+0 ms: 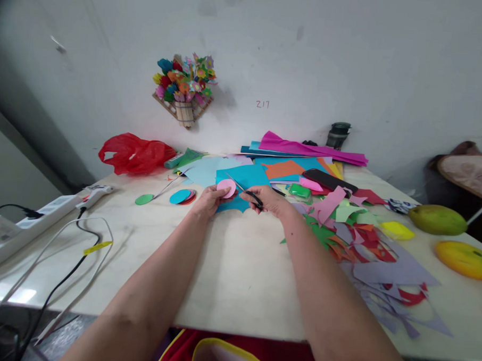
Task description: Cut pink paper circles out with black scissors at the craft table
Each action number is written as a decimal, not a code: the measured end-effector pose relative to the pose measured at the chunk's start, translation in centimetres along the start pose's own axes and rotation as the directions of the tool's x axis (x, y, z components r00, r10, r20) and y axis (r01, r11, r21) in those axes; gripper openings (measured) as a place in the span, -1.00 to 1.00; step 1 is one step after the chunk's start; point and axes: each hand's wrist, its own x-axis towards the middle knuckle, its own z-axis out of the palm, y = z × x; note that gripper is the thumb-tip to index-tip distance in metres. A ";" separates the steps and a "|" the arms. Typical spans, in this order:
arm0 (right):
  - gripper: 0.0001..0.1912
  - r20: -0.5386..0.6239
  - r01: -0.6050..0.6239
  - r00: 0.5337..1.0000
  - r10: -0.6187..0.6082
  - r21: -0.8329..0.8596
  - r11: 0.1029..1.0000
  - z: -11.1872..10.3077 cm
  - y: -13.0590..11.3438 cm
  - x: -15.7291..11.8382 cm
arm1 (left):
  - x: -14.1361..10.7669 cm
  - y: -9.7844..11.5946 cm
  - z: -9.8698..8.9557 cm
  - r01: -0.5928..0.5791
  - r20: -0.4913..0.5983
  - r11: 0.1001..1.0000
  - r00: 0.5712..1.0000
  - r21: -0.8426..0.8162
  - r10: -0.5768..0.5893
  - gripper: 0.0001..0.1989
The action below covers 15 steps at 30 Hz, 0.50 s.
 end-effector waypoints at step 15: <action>-0.76 -0.004 -0.010 1.000 0.010 0.025 1.000 0.1 -0.2 -0.2 | 0.3 -0.3 -0.7 0.008 0.029 1.000 1.000 0.028 -0.009 -0.66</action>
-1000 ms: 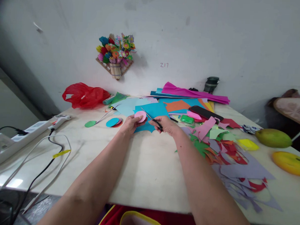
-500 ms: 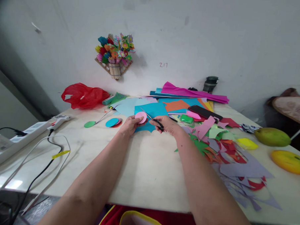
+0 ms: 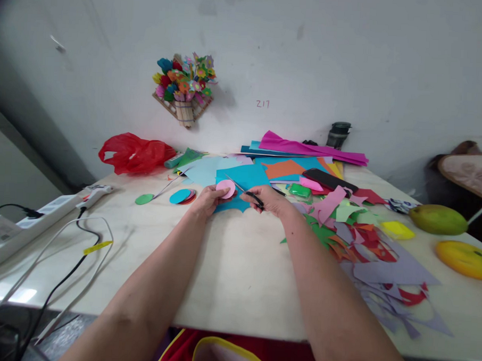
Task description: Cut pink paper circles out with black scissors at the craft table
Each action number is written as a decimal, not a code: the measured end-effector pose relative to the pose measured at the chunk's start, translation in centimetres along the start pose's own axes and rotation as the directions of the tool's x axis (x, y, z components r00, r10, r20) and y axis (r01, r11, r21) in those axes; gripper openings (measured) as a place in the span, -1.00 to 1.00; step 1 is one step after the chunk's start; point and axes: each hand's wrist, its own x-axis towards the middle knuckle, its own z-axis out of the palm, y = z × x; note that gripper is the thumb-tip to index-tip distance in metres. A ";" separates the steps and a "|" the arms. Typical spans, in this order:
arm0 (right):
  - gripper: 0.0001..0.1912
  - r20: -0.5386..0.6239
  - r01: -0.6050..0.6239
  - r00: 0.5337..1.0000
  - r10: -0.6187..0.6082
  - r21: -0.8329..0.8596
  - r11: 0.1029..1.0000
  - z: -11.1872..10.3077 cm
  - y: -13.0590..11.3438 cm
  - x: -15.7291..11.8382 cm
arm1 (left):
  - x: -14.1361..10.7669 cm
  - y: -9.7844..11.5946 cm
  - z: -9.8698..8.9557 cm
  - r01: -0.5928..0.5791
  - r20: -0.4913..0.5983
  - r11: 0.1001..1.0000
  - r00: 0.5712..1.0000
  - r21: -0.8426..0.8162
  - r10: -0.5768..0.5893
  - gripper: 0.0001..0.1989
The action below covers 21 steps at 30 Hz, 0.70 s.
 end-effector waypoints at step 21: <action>-0.78 -0.018 -0.028 0.999 0.027 -0.019 0.999 -0.3 -0.3 -0.3 | 0.4 0.0 -1.1 0.030 0.065 0.997 0.997 0.073 -0.035 -0.62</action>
